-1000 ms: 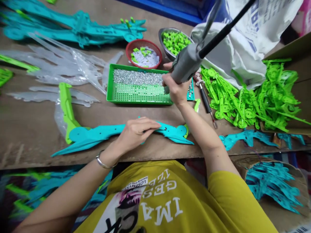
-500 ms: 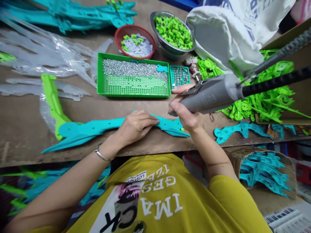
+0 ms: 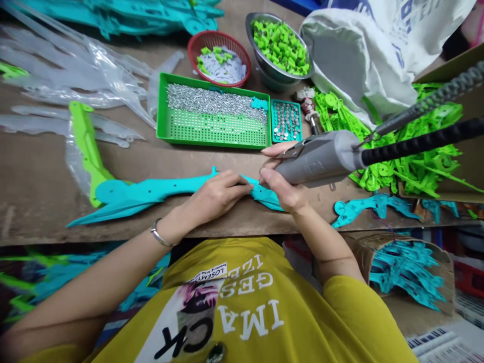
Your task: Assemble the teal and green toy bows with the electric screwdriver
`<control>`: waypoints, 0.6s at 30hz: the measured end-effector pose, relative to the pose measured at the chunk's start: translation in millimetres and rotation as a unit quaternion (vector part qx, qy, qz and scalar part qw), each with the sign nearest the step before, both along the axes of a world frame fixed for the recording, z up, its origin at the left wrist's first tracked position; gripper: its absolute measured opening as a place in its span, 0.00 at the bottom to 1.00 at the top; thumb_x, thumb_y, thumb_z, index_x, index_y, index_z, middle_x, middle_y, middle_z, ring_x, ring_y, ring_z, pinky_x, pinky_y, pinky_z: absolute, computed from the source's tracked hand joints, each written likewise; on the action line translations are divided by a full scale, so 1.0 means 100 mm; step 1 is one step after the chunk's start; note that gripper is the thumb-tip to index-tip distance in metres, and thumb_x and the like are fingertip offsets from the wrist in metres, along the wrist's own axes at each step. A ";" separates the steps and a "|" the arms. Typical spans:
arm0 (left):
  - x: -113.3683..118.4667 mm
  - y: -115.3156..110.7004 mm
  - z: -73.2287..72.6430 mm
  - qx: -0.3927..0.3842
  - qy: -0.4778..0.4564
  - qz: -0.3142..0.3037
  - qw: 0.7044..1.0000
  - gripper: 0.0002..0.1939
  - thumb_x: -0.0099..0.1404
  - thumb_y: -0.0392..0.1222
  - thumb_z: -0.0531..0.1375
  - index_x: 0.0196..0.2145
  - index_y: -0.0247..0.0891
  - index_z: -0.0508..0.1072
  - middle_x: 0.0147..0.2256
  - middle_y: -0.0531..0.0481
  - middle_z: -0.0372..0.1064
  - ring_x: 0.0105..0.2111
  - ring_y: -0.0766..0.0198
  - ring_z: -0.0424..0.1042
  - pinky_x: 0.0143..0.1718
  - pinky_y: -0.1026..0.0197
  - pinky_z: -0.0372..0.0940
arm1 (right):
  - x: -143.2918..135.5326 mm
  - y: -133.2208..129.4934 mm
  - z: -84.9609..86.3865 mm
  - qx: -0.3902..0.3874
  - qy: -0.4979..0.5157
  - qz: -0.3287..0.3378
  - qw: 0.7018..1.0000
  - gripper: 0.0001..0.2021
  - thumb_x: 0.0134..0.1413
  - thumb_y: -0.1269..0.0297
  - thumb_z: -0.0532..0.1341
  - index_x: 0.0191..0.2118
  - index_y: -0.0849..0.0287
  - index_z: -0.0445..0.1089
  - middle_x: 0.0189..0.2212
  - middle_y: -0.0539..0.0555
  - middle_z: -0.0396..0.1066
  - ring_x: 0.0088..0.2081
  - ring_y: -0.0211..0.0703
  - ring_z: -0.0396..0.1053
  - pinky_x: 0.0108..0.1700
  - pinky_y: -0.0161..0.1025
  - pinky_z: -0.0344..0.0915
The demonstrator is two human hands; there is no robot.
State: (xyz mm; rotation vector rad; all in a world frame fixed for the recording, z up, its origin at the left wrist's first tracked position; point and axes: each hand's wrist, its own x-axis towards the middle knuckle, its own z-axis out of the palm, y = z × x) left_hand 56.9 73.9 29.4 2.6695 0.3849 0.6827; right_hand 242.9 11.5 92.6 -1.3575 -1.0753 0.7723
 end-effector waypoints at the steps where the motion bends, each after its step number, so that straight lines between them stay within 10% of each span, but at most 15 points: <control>1: 0.00 0.02 -0.01 -0.022 -0.003 -0.005 1.000 0.14 0.76 0.35 0.52 0.46 0.37 0.79 0.39 0.44 0.75 0.38 0.60 0.69 0.40 0.58 0.66 | 0.00 0.01 -0.01 -0.001 0.000 -0.003 1.000 0.25 0.47 0.37 0.67 0.43 0.48 0.68 0.19 0.46 0.63 0.20 0.45 0.66 0.26 0.49 0.70; 12: 0.05 0.07 0.00 -0.027 0.039 0.013 0.999 0.17 0.77 0.37 0.50 0.41 0.38 0.79 0.38 0.45 0.75 0.38 0.59 0.70 0.40 0.57 0.65 | 0.03 0.04 0.00 0.073 -0.012 -0.007 0.997 0.17 0.51 0.45 0.67 0.42 0.45 0.65 0.18 0.44 0.59 0.19 0.42 0.62 0.26 0.45 0.66; 18: 0.04 -0.30 0.09 0.063 0.103 0.045 0.992 0.18 0.74 0.34 0.50 0.53 0.37 0.76 0.47 0.40 0.78 0.47 0.51 0.72 0.54 0.45 0.63 | 0.02 0.05 0.03 0.050 -0.031 -0.004 0.998 0.19 0.51 0.42 0.66 0.43 0.44 0.64 0.19 0.45 0.59 0.21 0.44 0.62 0.28 0.47 0.67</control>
